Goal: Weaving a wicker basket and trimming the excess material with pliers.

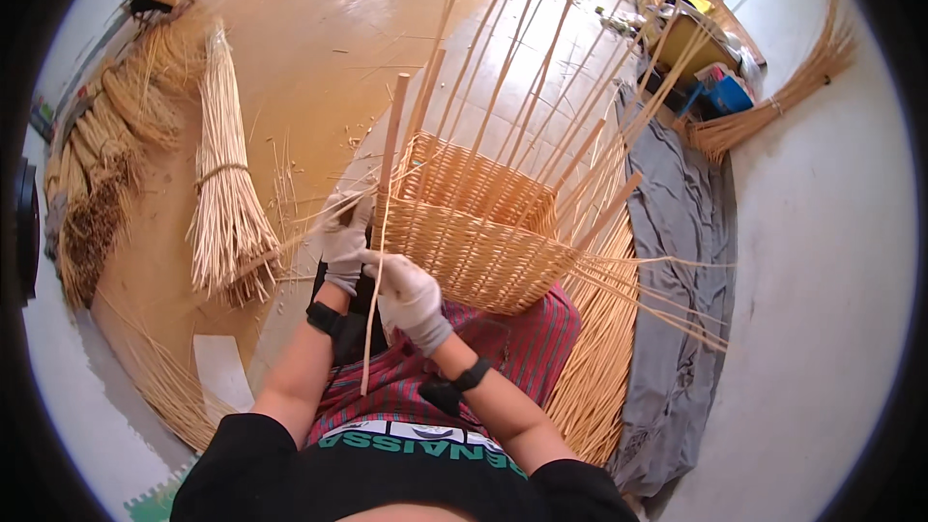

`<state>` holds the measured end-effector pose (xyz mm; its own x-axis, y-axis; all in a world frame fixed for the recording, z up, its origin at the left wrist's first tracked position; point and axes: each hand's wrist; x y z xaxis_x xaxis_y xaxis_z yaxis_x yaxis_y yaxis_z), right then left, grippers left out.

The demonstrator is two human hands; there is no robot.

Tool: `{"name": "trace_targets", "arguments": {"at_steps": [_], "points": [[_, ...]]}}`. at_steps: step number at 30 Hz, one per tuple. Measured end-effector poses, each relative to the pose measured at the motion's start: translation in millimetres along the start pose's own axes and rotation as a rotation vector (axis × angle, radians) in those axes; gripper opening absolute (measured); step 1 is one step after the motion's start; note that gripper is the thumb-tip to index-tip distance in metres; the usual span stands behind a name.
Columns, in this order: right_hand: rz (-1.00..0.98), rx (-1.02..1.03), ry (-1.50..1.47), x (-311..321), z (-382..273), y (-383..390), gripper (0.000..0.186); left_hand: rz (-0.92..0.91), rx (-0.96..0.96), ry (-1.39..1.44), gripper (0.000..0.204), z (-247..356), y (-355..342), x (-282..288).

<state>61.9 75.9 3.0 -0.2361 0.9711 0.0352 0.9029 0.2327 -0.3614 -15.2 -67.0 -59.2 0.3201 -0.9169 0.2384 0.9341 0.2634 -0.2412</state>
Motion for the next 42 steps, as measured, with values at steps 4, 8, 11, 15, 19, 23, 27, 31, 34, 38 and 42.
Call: {"name": "trace_targets", "arguments": {"at_steps": [4, 8, 11, 15, 19, 23, 27, 31, 34, 38, 42], "points": [[-0.132, 0.207, 0.404, -32.5, -15.2, -32.6, 0.027, 0.252, -0.154, 0.096, 0.019, -18.4, 17.7, -7.7], [-0.012, 0.295, 0.404, -18.5, -24.0, -20.5, 0.022, -0.036, -0.265, -0.327, 0.058, 13.1, -7.1, 19.8], [0.518, -0.216, -0.393, 32.0, 10.0, -6.9, 0.026, -0.139, -0.362, -0.343, 0.067, 5.7, -47.8, 17.9], [0.624, -0.508, -0.294, 78.7, 11.3, -30.0, 0.027, -0.491, -0.170, 0.091, 0.058, 13.0, -53.6, 1.4], [0.480, 0.189, 0.218, 64.1, 8.3, -82.8, 0.025, -0.432, 0.157, 0.341, 0.038, -0.1, -35.8, -24.9], [0.223, 0.344, 0.862, 59.6, -9.5, -161.7, 0.027, -0.228, 0.144, 0.294, 0.032, 2.8, -31.0, -45.4], [0.445, -0.198, 0.005, 58.3, -30.5, -112.4, 0.029, -0.171, 0.168, 0.276, 0.042, 7.3, -27.8, -37.8], [0.596, 0.043, -0.218, 104.6, 48.1, 2.8, 0.028, -0.094, 0.119, 0.157, 0.051, 31.3, -26.4, -41.8], [0.758, -0.276, -0.361, 120.8, 15.1, 0.4, 0.021, 0.082, 0.039, -0.026, 0.041, 14.6, -6.3, -40.1], [0.889, -0.343, -0.444, 138.1, 26.2, -2.3, 0.019, 0.060, -0.514, -0.616, 0.045, 54.1, 31.0, -37.4], [0.632, 0.150, 0.387, 115.2, -12.1, -66.7, 0.036, -0.394, -0.370, -0.884, 0.071, 93.2, 42.2, -62.1]]}}
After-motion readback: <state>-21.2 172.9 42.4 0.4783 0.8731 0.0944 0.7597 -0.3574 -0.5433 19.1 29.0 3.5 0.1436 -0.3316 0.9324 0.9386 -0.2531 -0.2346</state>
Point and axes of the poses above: each hand's wrist, its own y-axis away from the middle knuckle, its own x-axis out of the back of the hand, z = x × y, and after that the axes turned 14 degrees about -y, right-handed
